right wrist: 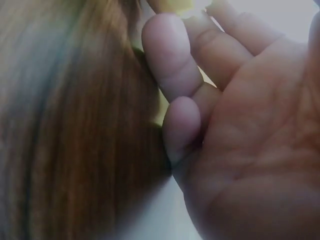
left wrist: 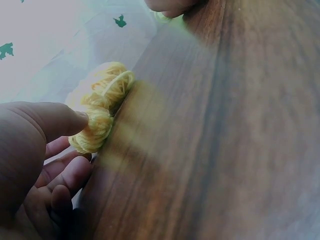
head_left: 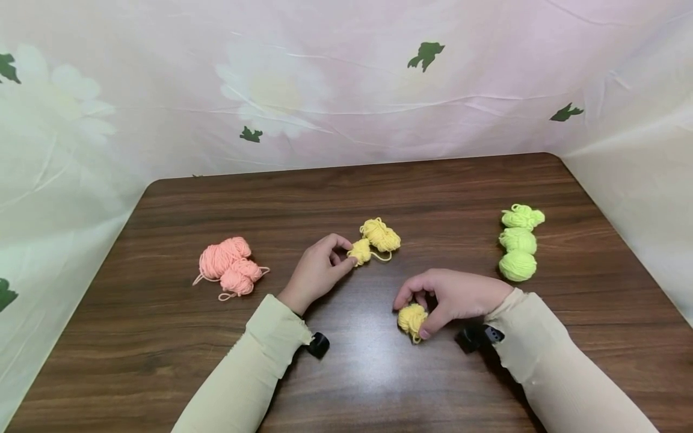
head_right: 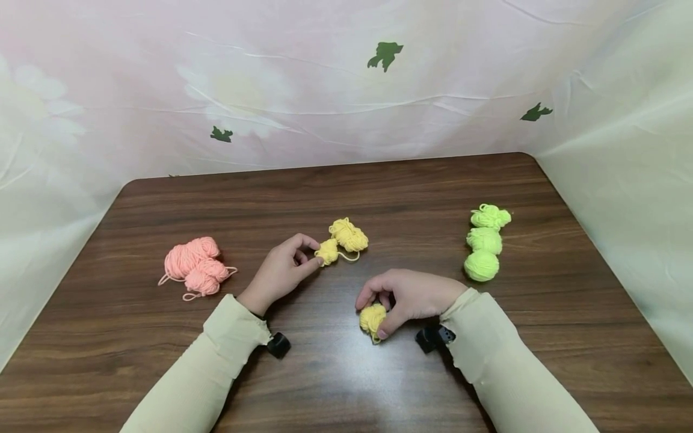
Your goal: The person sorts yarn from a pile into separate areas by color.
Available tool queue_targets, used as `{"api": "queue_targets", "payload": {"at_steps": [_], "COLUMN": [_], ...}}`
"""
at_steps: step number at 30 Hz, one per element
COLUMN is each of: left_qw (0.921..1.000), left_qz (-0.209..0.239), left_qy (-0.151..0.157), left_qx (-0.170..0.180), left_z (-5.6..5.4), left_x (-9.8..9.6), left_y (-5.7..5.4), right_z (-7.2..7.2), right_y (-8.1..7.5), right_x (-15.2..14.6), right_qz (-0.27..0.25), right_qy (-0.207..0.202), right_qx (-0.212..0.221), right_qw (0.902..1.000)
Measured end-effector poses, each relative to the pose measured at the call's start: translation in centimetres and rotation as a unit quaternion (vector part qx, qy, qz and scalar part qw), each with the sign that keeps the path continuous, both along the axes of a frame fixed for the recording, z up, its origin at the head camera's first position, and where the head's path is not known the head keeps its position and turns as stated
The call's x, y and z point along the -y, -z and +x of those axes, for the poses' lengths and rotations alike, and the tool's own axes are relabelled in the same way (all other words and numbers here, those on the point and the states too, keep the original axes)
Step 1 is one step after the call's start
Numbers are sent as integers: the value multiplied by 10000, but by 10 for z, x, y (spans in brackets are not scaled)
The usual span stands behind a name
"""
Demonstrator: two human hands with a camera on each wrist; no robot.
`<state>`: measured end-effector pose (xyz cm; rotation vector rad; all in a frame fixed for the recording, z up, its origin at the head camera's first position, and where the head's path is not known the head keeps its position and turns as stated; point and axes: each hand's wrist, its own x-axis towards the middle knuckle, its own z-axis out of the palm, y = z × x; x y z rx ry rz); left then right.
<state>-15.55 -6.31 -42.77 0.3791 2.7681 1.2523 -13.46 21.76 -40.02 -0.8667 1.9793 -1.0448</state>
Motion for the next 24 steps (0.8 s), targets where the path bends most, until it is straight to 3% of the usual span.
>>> {"api": "queue_targets", "payload": {"at_steps": [17,24], "left_qw": [10000,10000], "left_qz": [33,52], "left_qy": [-19,-23], "left_qx": [-8,-10], "left_z": [0,0], "left_x": [1,0], "left_y": [2,1], "right_z": [-4,-4], "right_y": [4,3], "right_x": [-5,-4], "right_qz": [-484,-415], "right_qy": [317,509], "right_qx": [397,39], "right_qw": [9975,9978]}}
